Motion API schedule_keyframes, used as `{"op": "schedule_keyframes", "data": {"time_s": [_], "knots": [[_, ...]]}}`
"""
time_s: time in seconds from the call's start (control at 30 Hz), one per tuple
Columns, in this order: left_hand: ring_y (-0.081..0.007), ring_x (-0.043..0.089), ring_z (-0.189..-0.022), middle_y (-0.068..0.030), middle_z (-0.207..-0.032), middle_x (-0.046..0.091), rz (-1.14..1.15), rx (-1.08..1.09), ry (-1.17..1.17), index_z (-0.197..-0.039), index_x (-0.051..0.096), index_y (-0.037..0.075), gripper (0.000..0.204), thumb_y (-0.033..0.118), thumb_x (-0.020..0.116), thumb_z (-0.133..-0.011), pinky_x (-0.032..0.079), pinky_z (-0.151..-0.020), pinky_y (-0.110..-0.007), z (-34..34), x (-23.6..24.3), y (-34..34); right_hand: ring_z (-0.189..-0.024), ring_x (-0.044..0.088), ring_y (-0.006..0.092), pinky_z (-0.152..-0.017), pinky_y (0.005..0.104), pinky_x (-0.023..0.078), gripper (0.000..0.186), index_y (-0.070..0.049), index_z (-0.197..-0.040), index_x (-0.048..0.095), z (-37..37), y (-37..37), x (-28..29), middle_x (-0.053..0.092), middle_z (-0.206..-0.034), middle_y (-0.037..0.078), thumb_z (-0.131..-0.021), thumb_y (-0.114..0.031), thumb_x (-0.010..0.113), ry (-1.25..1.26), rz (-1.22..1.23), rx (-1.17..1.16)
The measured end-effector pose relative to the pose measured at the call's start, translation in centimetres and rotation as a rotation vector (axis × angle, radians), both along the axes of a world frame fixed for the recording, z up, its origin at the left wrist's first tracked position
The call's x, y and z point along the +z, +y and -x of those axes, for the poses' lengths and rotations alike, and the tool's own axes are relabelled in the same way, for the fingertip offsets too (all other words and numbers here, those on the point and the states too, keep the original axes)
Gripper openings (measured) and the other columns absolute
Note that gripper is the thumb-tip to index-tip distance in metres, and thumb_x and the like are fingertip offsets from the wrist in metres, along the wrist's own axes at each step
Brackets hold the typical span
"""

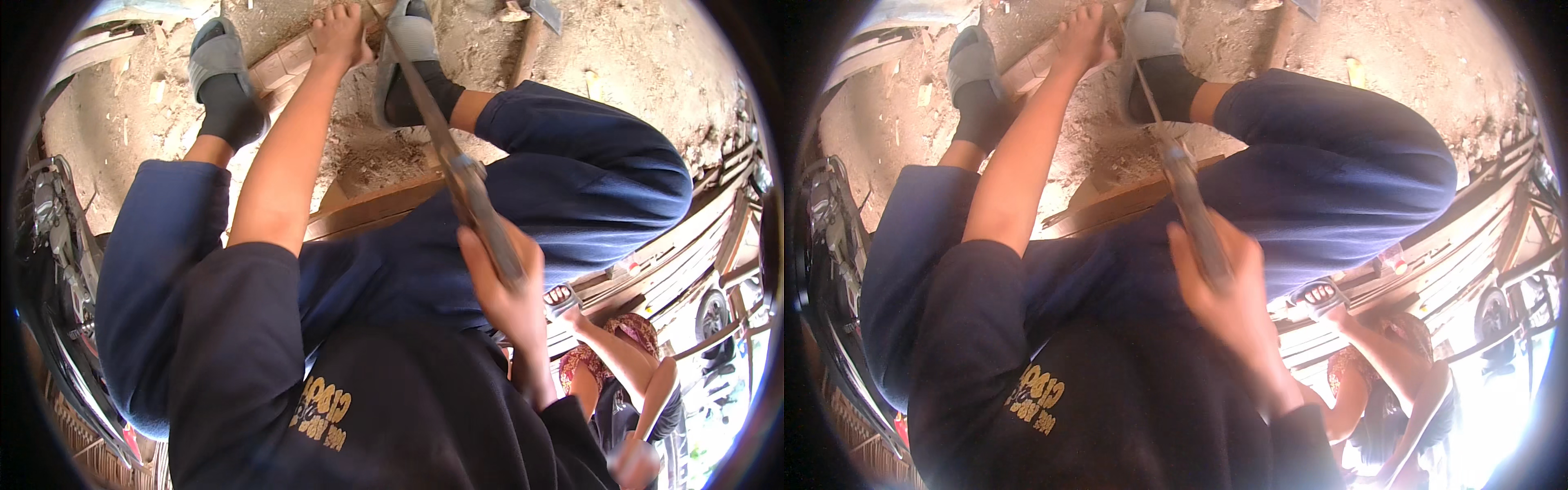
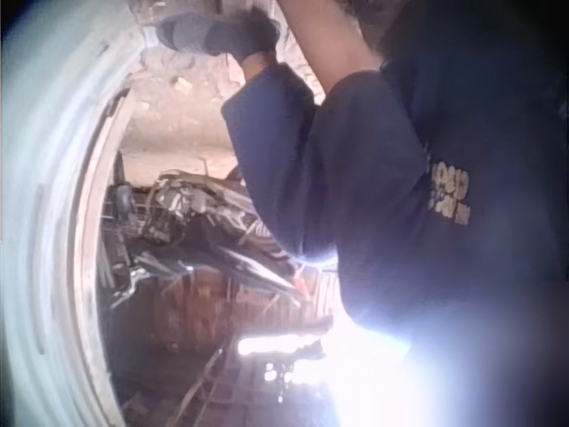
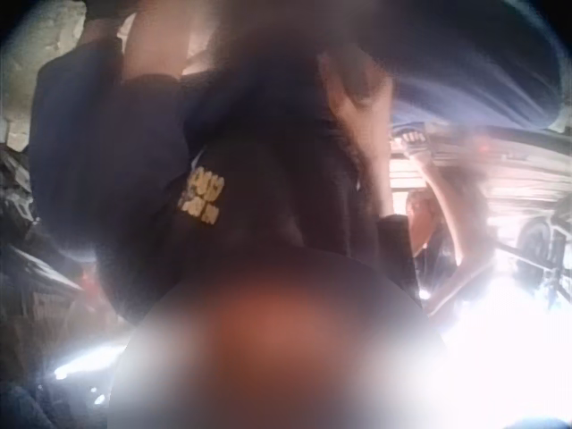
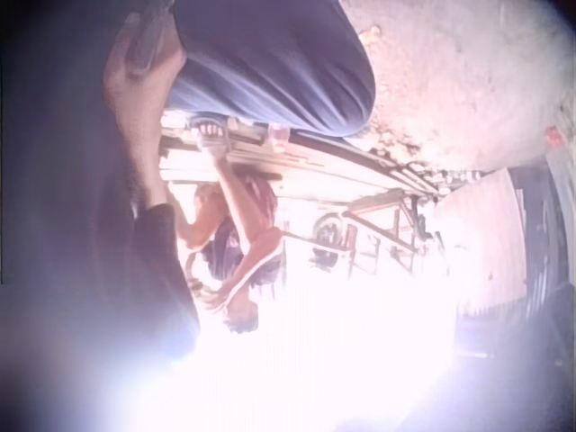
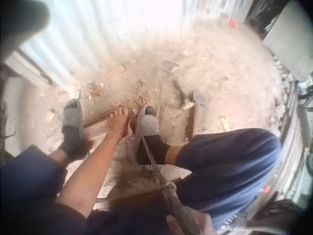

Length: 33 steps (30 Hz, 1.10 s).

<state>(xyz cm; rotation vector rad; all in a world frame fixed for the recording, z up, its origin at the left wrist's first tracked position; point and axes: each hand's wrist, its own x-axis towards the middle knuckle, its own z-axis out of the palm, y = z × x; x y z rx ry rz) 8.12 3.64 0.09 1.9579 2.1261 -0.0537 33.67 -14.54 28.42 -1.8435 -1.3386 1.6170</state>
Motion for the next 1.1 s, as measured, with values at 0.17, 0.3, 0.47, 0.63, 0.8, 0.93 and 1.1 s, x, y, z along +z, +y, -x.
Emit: {"op": "schedule_keyframes", "data": {"time_s": [0.17, 0.3, 0.47, 0.63, 0.8, 0.93, 1.1], "knots": [[-0.0361, 0.051, -0.122, -0.0193, -0.128, 0.054, -0.126, -0.026, 0.087, -0.129, 0.046, 0.004, 0.064, 0.015, 0.074, -0.073, 0.041, -0.1, -0.049, 1.0, -2.9, 0.0, -0.062, 0.045, 0.008, -0.055, 0.0309, 0.041, 0.016, 0.001, -0.082, 0.059, 0.1, 0.3, -0.1, 0.053, -0.064, 0.007, -0.094, -0.007, 0.065, -0.009, -0.019, 0.065], [-0.0341, 0.053, -0.119, -0.0177, -0.125, 0.054, -0.197, -0.043, 0.211, -0.126, 0.047, 0.006, 0.057, 0.012, 0.072, -0.075, 0.042, -0.098, -0.047, 3.3, -4.1, -2.3, -0.063, 0.042, 0.0084, -0.056, 0.0311, 0.04, 0.019, 0.002, -0.081, 0.056, 0.6, 1.8, -2.6, 0.051, -0.064, 0.007, -0.094, -0.009, 0.064, 0.045, 0.029, 0.073], [-0.0337, 0.055, -0.116, -0.0168, -0.123, 0.056, -0.091, -0.007, 0.156, -0.125, 0.048, 0.006, 0.06, 0.018, 0.076, -0.074, 0.043, -0.096, -0.048, 1.7, -2.0, -1.7, -0.063, 0.043, 0.0067, -0.055, 0.03, 0.039, 0.017, 0.002, -0.08, 0.056, 0.4, -0.4, -0.3, 0.05, -0.064, 0.004, -0.094, -0.005, 0.063, 0.018, 0.027, 0.039], [-0.0327, 0.054, -0.118, -0.0158, -0.125, 0.055, -0.106, 0.019, 0.113, -0.125, 0.047, 0.008, 0.065, 0.017, 0.078, -0.07, 0.041, -0.098, -0.047, 1.8, -1.5, -0.6, -0.06, 0.042, 0.0069, -0.053, 0.0306, 0.038, 0.021, 0.001, -0.078, 0.054, 2.0, 3.0, -1.4, 0.049, -0.061, 0.007, -0.094, -0.006, 0.064, 0.032, 0.028, 0.052], [-0.0356, 0.054, -0.117, -0.0187, -0.12, 0.056, -0.13, 0.039, 0.173, -0.12, 0.049, 0.006, 0.057, 0.019, 0.074, -0.071, 0.041, -0.1, -0.048, 2.7, -1.2, -1.7, -0.061, 0.054, 0.0097, -0.055, 0.0304, 0.043, 0.007, 0.005, -0.091, 0.062, -0.5, -0.9, 1.8, 0.057, -0.064, 0.007, -0.093, -0.002, 0.062, -0.001, 0.004, 0.062], [-0.0361, 0.053, -0.119, -0.0196, -0.12, 0.056, -0.077, 0.03, 0.082, -0.12, 0.049, 0.005, 0.058, 0.02, 0.074, -0.07, 0.041, -0.1, -0.049, 2.3, -0.7, -0.7, -0.06, 0.042, 0.0082, -0.053, 0.0305, 0.039, 0.016, 0.002, -0.082, 0.056, 1.5, 2.6, -2.8, 0.048, -0.061, 0.005, -0.094, -0.005, 0.063, 0.051, 0.09, 0.088], [-0.0367, 0.051, -0.123, -0.0196, -0.126, 0.055, -0.074, 0.026, 0.101, -0.124, 0.049, 0.005, 0.062, 0.019, 0.075, -0.069, 0.041, -0.1, -0.05, 1.0, -1.2, -0.4, -0.061, 0.043, 0.0069, -0.053, 0.0298, 0.038, 0.017, 0.002, -0.082, 0.057, -0.9, -1.3, 0.8, 0.049, -0.062, 0.002, -0.095, -0.007, 0.064, 0.004, -0.049, 0.022]]}}
